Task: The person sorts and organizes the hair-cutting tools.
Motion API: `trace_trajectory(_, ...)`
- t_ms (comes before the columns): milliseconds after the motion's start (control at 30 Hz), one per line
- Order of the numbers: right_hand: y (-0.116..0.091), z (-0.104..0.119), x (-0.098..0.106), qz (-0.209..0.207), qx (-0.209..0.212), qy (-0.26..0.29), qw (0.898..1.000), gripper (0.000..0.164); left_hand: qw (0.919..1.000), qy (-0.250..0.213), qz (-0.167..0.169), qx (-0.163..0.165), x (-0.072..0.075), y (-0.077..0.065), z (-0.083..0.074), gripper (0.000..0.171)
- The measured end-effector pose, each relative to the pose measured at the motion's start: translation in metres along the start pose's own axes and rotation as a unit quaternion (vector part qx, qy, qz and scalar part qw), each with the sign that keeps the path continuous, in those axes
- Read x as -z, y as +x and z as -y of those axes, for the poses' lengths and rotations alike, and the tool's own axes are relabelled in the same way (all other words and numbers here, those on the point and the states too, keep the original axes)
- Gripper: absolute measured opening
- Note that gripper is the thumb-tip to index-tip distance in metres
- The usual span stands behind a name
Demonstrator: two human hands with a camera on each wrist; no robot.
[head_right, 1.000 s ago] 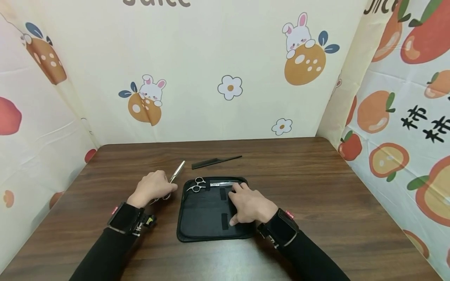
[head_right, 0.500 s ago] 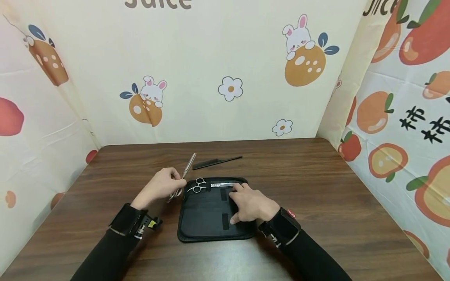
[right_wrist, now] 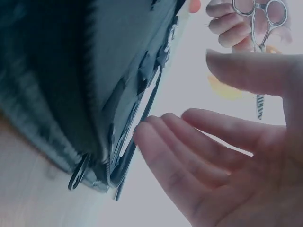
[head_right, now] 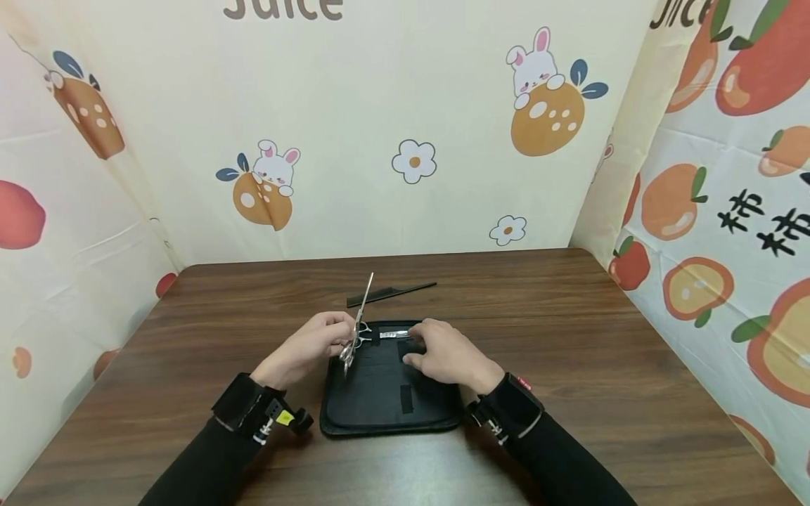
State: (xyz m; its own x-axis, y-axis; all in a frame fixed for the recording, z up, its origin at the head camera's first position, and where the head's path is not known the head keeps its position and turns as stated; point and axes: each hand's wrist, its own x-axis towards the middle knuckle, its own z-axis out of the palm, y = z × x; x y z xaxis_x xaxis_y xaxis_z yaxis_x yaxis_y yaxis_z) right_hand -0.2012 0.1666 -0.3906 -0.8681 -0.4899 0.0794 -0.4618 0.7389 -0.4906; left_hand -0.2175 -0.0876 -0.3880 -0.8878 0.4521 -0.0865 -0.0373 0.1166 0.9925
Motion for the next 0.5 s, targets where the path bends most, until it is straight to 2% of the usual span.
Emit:
trace_trajectory(167,0.003,0.001,0.001,-0.051,0.008,0.064,0.997,0.036,0.9963,-0.080,0.029,0.011,-0.008,-0.001,-0.001,0.013)
trace_trajectory(300,0.004,0.004,0.002,-0.080,0.000,0.121,0.989,0.031,0.9921,-0.119,0.038,0.010,-0.016,-0.002,-0.002,0.012)
trace_trajectory(400,0.004,0.007,0.003,-0.086,-0.013,0.197,0.977,0.028,0.9901,-0.134,0.041,0.001,-0.024,-0.003,-0.003,0.012)
trace_trajectory(500,0.005,0.009,0.004,-0.077,-0.020,0.289,0.954,0.031,0.9889,-0.141,0.044,-0.010,-0.033,-0.004,-0.004,0.013)
